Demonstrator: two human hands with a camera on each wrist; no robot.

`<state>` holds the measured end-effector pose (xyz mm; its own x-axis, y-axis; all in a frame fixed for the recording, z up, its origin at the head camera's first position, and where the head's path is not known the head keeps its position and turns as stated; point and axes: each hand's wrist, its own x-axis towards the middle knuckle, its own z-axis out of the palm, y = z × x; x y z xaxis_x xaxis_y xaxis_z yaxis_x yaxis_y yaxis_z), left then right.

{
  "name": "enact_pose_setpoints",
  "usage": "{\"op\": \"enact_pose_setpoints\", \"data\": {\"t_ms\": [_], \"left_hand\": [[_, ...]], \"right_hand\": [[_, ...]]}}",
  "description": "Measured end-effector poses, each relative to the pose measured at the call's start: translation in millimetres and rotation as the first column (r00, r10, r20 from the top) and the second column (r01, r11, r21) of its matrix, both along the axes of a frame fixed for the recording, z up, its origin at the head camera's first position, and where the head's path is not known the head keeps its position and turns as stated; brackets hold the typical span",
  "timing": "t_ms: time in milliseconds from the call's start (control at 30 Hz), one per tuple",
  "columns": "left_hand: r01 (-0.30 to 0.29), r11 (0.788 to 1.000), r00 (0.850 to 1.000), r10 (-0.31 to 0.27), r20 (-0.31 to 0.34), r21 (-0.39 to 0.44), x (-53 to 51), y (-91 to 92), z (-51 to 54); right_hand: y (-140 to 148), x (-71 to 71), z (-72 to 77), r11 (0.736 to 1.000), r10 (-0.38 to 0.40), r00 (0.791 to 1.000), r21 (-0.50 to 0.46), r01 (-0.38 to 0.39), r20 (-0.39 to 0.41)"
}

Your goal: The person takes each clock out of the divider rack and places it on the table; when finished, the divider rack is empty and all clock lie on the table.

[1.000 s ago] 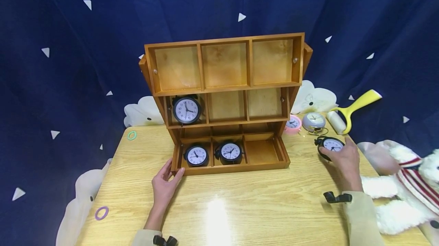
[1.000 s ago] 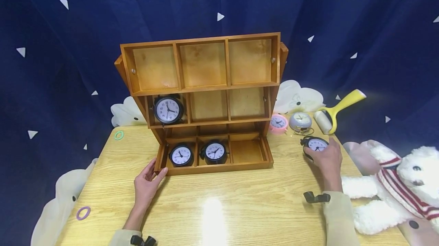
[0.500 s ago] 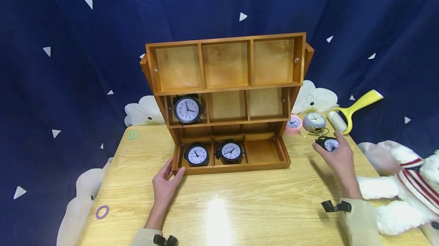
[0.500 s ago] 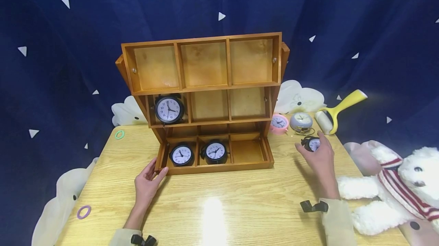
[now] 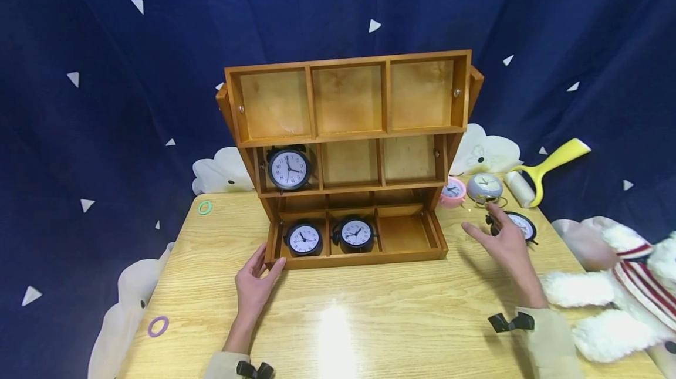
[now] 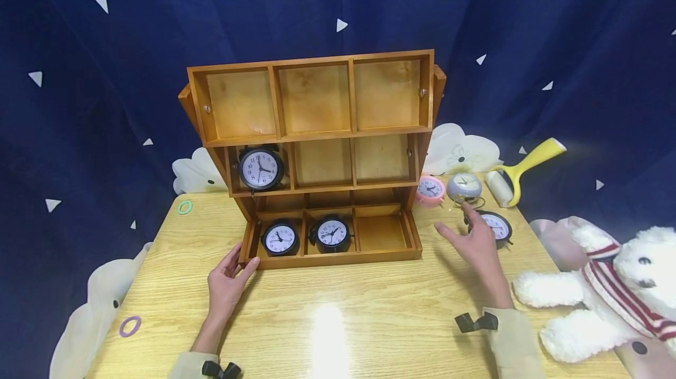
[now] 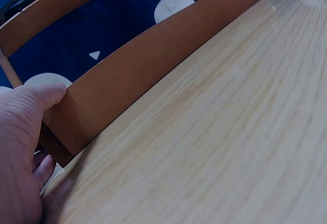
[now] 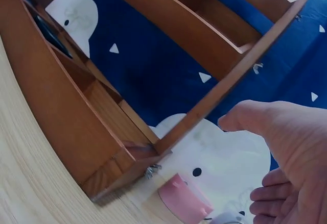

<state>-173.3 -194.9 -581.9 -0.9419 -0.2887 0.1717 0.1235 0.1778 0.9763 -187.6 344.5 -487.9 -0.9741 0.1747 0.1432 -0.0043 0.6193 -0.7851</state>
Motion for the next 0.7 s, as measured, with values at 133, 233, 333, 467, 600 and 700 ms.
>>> {"op": "enact_pose_setpoints", "data": {"t_ms": [133, 233, 333, 467, 600, 700], "left_hand": [[-0.002, 1.0, 1.0, 0.002, 0.0, -0.006, 0.4, 0.4, 0.8], [-0.004, 1.0, 1.0, 0.004, 0.002, -0.016, 0.9, 0.2, 1.2], [-0.003, 1.0, 1.0, 0.003, 0.009, -0.018, 1.1, -0.3, 1.2], [0.001, 1.0, 1.0, -0.001, 0.023, -0.025, 0.8, -0.1, 2.9], [-0.002, 1.0, 0.999, 0.003, 0.037, -0.017, 5.3, 3.5, 13.2], [0.004, 1.0, 0.999, -0.003, 0.039, -0.019, 11.5, 7.3, 27.9]], "right_hand": [[-10.5, -1.9, -0.4, 0.998, 0.059, 0.998, -0.011, -0.059, -0.007], [-21.0, -3.5, -1.6, 0.996, 0.093, 0.996, 0.012, -0.093, -0.008], [-33.9, -5.5, -2.7, 0.99, 0.137, 0.991, 0.016, -0.137, 0.001], [-54.4, -8.7, -5.9, 0.978, 0.207, 0.978, 0.006, -0.207, 0.016], [-77.4, -10.6, -13.1, 0.963, 0.271, 0.963, -0.002, -0.271, 0.019], [-94.6, -12.6, -18.0, 0.948, 0.318, 0.948, -0.008, -0.318, 0.011]]}}
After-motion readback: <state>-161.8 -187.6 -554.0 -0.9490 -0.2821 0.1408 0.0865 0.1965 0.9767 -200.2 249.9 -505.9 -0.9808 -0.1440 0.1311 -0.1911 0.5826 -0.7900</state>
